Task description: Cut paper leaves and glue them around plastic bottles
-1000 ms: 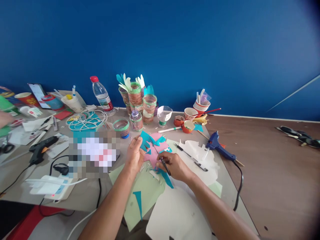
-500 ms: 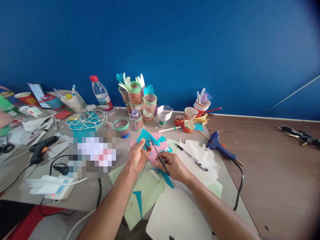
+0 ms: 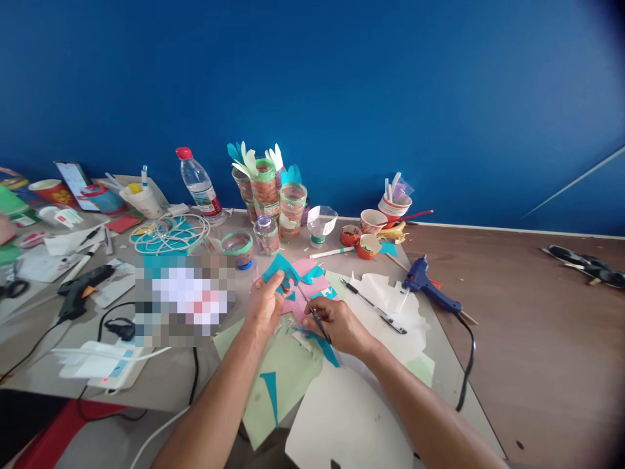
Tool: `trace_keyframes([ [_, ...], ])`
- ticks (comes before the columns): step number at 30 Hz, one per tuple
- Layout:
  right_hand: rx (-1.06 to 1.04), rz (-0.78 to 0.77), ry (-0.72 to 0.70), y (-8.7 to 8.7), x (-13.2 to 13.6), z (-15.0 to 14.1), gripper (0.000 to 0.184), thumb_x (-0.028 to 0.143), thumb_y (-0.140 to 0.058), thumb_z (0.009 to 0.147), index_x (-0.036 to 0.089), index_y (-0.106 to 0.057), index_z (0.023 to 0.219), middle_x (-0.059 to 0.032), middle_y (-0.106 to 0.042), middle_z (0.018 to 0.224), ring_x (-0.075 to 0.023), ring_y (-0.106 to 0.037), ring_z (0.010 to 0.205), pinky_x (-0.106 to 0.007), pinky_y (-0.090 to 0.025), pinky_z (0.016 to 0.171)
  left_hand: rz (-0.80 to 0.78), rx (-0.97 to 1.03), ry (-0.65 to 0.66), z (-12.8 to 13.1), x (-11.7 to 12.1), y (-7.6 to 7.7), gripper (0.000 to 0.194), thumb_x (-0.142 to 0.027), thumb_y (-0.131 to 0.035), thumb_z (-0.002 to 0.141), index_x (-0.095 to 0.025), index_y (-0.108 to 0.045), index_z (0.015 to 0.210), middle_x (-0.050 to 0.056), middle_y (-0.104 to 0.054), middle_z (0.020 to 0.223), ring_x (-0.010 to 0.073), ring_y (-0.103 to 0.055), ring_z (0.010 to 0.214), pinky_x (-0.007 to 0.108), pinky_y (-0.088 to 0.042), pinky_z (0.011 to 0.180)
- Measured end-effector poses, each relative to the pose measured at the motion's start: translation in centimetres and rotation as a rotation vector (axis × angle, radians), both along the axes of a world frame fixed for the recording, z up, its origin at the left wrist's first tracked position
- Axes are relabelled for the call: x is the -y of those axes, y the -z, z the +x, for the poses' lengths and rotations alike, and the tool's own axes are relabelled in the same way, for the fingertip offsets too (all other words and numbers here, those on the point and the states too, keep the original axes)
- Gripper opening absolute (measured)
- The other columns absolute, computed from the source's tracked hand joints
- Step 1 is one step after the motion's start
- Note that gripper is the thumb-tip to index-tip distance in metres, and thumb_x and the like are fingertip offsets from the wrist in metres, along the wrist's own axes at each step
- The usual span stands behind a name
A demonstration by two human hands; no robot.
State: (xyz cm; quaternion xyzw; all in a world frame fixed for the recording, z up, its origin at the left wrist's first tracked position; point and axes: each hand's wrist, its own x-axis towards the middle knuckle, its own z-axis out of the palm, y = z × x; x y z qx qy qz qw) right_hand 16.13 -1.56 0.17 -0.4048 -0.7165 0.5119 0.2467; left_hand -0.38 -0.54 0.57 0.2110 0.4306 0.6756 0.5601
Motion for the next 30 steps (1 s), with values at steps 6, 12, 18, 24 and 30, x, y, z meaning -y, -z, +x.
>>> trace_keyframes([
  [6,0.041,0.042,0.004,-0.3,-0.1,0.2,0.018,0.036,-0.061,0.078,0.018,-0.058,0.080,0.0071,-0.038,0.052,-0.0083,-0.031,0.049,-0.021,-0.027,0.047,-0.023,-0.037,0.002,-0.2,0.0,0.1,0.028,-0.034,-0.075,0.062,-0.016,-0.054,0.057,-0.003,-0.055,0.055,0.0093,-0.050,0.055,0.028,-0.045,0.065],
  [12,0.054,0.035,0.013,-0.4,-0.1,0.1,0.017,0.035,-0.060,0.078,0.018,-0.058,0.078,0.0065,-0.039,0.053,-0.0085,-0.032,0.050,-0.021,-0.028,0.048,-0.027,-0.042,-0.016,-0.2,0.1,0.0,0.028,-0.033,-0.076,0.061,-0.016,-0.055,0.056,-0.004,-0.056,0.054,0.0092,-0.050,0.055,0.027,-0.045,0.065],
  [18,0.021,0.008,0.006,0.2,-0.3,0.2,0.016,0.033,-0.062,0.076,0.018,-0.057,0.078,0.0066,-0.039,0.055,-0.0080,-0.030,0.051,-0.021,-0.027,0.047,-0.036,-0.005,-0.035,-0.1,0.0,-0.1,0.024,-0.029,-0.078,0.058,-0.017,-0.058,0.059,-0.004,-0.058,0.055,0.0089,-0.051,0.054,0.026,-0.043,0.061],
  [24,0.013,0.013,0.001,0.3,-0.3,0.3,0.019,0.036,-0.063,0.076,0.018,-0.059,0.080,0.0065,-0.039,0.054,-0.0080,-0.030,0.051,-0.020,-0.027,0.046,-0.022,-0.020,-0.023,-0.1,-0.1,0.0,0.026,-0.032,-0.076,0.062,-0.016,-0.057,0.056,-0.003,-0.058,0.055,0.0098,-0.053,0.056,0.025,-0.043,0.060],
  [30,-0.001,0.020,0.015,0.6,-0.4,0.3,0.019,0.036,-0.062,0.077,0.018,-0.059,0.082,0.0058,-0.043,0.053,-0.0082,-0.033,0.049,-0.021,-0.029,0.047,-0.038,-0.020,-0.012,0.0,0.0,0.1,0.024,-0.031,-0.078,0.060,-0.016,-0.059,0.061,-0.003,-0.059,0.056,0.0101,-0.053,0.055,0.026,-0.044,0.059],
])
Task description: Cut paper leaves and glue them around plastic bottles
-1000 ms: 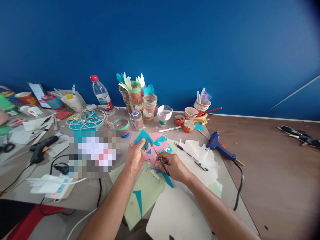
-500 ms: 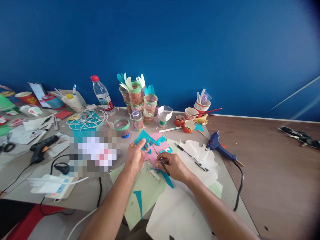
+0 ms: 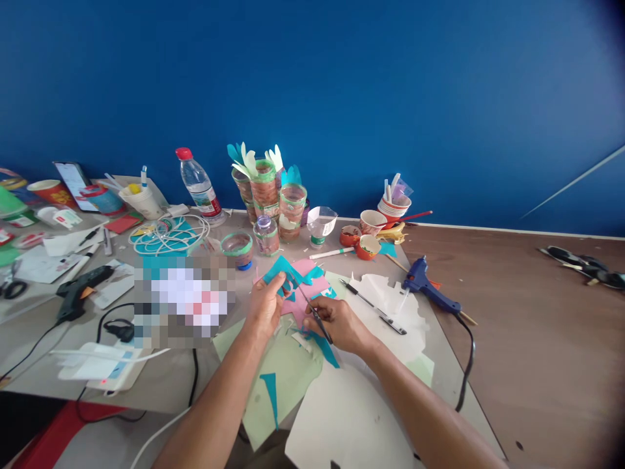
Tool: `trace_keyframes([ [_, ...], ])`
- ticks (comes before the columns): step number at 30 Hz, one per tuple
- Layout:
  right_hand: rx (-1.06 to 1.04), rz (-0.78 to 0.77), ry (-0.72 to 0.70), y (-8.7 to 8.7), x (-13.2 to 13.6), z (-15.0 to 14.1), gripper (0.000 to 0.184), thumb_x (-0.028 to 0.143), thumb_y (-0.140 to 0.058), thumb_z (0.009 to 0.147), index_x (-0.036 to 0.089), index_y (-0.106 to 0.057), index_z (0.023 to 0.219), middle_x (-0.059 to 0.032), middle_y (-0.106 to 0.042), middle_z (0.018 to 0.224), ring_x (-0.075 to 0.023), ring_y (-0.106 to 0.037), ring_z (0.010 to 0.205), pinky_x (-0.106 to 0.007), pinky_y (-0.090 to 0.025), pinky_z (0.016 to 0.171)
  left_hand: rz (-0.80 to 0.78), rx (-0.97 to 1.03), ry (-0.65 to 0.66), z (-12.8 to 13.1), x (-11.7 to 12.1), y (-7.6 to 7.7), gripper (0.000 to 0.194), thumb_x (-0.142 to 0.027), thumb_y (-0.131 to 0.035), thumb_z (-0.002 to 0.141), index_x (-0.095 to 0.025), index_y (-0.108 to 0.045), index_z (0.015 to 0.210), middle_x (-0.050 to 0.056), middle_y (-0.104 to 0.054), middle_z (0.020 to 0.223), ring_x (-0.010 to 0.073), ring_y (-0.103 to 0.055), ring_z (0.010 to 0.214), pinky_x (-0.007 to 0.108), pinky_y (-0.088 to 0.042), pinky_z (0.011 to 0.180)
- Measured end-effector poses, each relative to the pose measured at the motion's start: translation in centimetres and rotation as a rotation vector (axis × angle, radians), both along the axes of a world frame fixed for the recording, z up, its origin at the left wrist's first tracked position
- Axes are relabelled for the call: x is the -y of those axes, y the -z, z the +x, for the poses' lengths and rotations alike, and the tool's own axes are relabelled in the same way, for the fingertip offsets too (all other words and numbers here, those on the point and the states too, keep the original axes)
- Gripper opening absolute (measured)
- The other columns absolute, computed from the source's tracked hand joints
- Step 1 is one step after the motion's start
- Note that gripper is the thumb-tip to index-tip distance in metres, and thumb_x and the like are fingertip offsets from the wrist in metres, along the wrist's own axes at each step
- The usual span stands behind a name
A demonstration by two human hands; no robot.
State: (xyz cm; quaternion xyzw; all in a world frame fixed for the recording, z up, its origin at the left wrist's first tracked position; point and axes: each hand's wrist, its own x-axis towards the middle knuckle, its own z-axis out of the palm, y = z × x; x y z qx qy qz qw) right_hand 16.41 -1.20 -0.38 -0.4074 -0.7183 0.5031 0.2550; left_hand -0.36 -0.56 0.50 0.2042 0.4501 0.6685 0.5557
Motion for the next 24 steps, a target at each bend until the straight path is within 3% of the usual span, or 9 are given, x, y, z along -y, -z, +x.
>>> trace_keyframes([
  [7,-0.002,-0.016,0.007,0.22,-0.05,0.08,0.019,0.035,-0.064,0.076,0.018,-0.061,0.084,0.0030,-0.054,0.057,-0.0096,-0.043,0.050,-0.021,-0.034,0.048,-0.012,0.014,-0.024,0.07,0.03,-0.32,0.024,-0.030,-0.078,0.059,-0.016,-0.058,0.060,-0.004,-0.058,0.054,0.0087,-0.050,0.050,0.026,-0.044,0.056],
  [24,0.041,0.035,0.010,0.07,-0.06,0.10,0.019,0.036,-0.062,0.076,0.019,-0.059,0.082,0.0067,-0.039,0.053,-0.0086,-0.032,0.050,-0.021,-0.028,0.046,-0.024,-0.006,-0.035,0.03,-0.13,-0.03,0.026,-0.031,-0.079,0.057,-0.016,-0.058,0.061,-0.003,-0.059,0.055,0.0090,-0.052,0.051,0.025,-0.044,0.056],
])
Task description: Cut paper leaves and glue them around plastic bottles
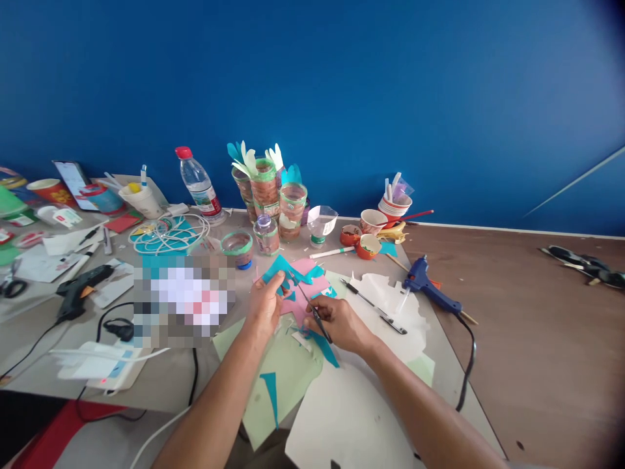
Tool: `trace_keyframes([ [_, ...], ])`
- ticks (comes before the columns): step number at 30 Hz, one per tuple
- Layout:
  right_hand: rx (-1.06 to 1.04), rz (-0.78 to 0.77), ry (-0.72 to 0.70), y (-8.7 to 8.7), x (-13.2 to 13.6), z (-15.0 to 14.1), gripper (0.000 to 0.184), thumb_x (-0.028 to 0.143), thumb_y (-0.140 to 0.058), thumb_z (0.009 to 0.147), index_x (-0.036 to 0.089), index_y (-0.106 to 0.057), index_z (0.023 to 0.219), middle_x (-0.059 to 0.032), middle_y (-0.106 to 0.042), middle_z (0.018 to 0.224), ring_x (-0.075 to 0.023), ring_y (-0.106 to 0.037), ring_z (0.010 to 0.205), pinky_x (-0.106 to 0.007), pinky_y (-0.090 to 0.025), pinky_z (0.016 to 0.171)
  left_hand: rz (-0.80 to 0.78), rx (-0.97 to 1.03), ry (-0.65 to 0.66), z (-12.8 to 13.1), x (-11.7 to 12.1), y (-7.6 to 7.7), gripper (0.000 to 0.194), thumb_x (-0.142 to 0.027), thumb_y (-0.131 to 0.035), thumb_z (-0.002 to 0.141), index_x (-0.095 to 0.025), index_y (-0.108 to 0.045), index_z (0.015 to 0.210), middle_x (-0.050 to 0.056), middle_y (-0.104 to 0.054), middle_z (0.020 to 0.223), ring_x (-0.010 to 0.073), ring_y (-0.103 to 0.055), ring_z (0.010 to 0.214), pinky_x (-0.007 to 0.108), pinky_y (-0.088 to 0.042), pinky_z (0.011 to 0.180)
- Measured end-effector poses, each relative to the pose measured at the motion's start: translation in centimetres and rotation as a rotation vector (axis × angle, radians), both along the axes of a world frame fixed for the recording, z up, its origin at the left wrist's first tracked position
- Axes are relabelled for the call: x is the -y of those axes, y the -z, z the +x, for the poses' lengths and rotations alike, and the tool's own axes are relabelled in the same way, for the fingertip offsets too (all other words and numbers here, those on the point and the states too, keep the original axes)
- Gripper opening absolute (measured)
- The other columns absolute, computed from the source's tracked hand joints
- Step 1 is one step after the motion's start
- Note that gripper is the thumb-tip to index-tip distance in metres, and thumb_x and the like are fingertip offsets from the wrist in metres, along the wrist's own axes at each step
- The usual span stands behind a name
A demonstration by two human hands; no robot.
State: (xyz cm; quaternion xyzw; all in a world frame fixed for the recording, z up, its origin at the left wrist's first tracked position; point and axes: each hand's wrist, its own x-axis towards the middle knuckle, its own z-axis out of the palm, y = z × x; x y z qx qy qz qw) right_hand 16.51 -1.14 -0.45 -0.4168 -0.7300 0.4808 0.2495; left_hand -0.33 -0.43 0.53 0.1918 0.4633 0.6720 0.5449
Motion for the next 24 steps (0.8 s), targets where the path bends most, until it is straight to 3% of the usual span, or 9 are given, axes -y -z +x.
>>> trace_keyframes([
  [9,-0.002,0.017,0.030,0.11,-0.12,0.02,0.018,0.036,-0.060,0.077,0.019,-0.058,0.083,0.0075,-0.034,0.054,-0.0089,-0.029,0.052,-0.022,-0.026,0.048,-0.005,-0.162,0.054,0.50,0.30,0.01,0.027,-0.036,-0.079,0.056,-0.016,-0.061,0.056,-0.003,-0.057,0.052,0.0087,-0.047,0.049,0.024,-0.037,0.053],
  [24,-0.029,-0.031,0.040,-0.06,-0.12,0.07,0.021,0.038,-0.060,0.077,0.018,-0.058,0.083,0.0075,-0.035,0.055,-0.0088,-0.029,0.053,-0.022,-0.027,0.049,-0.037,-0.224,0.067,0.46,0.37,0.18,0.026,-0.035,-0.077,0.057,-0.015,-0.060,0.057,-0.004,-0.056,0.053,0.0079,-0.045,0.051,0.021,-0.036,0.053],
])
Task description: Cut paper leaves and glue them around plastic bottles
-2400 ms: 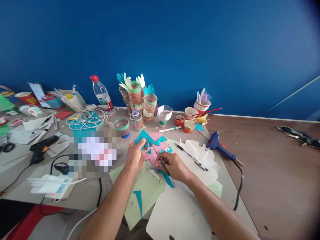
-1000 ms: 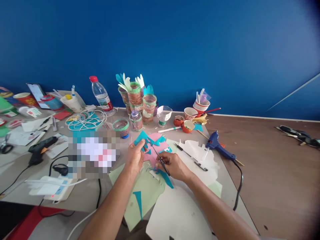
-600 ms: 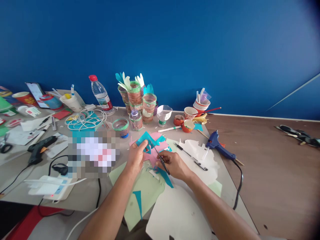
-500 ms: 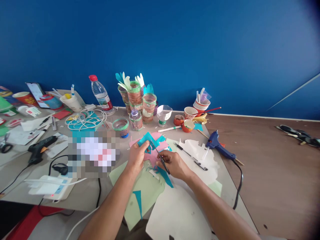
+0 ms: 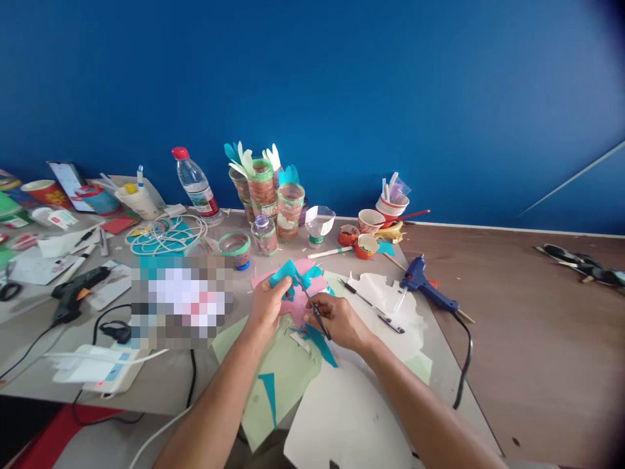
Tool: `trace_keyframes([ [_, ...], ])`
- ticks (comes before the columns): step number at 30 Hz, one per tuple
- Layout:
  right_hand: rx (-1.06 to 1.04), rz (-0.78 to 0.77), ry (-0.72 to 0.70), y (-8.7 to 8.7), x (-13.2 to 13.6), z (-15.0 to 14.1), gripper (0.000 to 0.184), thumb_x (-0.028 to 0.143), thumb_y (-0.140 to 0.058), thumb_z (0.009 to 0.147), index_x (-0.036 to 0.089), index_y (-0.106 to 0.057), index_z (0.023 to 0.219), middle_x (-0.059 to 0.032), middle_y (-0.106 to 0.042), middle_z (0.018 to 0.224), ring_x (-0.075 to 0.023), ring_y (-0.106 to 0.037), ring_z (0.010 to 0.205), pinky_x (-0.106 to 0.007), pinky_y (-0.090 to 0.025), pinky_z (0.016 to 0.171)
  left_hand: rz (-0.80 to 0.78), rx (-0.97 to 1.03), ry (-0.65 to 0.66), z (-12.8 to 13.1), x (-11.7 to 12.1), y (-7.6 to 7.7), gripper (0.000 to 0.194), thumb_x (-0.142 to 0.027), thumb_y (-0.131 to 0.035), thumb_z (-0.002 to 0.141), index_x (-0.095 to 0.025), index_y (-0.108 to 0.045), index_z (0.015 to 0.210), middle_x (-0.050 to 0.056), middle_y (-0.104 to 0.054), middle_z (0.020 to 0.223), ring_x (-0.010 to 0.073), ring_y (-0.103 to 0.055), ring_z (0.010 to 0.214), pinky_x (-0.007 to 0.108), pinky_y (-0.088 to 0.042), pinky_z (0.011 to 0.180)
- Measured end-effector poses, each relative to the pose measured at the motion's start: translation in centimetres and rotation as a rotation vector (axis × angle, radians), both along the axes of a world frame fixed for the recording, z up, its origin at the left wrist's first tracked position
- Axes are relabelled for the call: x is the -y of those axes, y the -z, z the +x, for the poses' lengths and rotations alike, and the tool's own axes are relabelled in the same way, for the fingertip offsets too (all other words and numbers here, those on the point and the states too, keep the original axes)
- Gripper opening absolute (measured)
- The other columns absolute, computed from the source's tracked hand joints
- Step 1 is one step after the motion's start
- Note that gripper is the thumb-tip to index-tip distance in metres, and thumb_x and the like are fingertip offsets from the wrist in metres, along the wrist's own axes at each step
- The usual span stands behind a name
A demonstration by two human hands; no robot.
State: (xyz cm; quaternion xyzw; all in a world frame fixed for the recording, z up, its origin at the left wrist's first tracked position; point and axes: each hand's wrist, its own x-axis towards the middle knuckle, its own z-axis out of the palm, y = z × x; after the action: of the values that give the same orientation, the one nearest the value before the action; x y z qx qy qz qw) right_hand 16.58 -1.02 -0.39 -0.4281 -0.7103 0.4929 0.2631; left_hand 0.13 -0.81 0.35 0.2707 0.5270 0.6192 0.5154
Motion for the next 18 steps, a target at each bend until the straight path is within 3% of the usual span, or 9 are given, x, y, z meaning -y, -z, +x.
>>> trace_keyframes([
  [10,-0.034,-0.037,0.027,0.2,0.0,-0.1,0.022,0.038,-0.060,0.077,0.018,-0.057,0.084,0.0072,-0.037,0.055,-0.0086,-0.030,0.051,-0.021,-0.028,0.049,0.013,-0.078,0.102,-0.3,-0.1,1.4,0.026,-0.037,-0.072,0.067,-0.016,-0.059,0.059,-0.002,-0.055,0.054,0.0098,-0.046,0.055,0.022,-0.036,0.056],
  [18,0.002,-0.020,0.034,0.0,0.0,-0.1,0.019,0.036,-0.059,0.078,0.018,-0.057,0.082,0.0075,-0.037,0.054,-0.0080,-0.030,0.050,-0.020,-0.027,0.047,0.002,-0.051,0.102,-0.2,0.0,1.0,0.026,-0.037,-0.073,0.064,-0.016,-0.060,0.058,-0.002,-0.056,0.053,0.0101,-0.046,0.054,0.023,-0.036,0.056],
])
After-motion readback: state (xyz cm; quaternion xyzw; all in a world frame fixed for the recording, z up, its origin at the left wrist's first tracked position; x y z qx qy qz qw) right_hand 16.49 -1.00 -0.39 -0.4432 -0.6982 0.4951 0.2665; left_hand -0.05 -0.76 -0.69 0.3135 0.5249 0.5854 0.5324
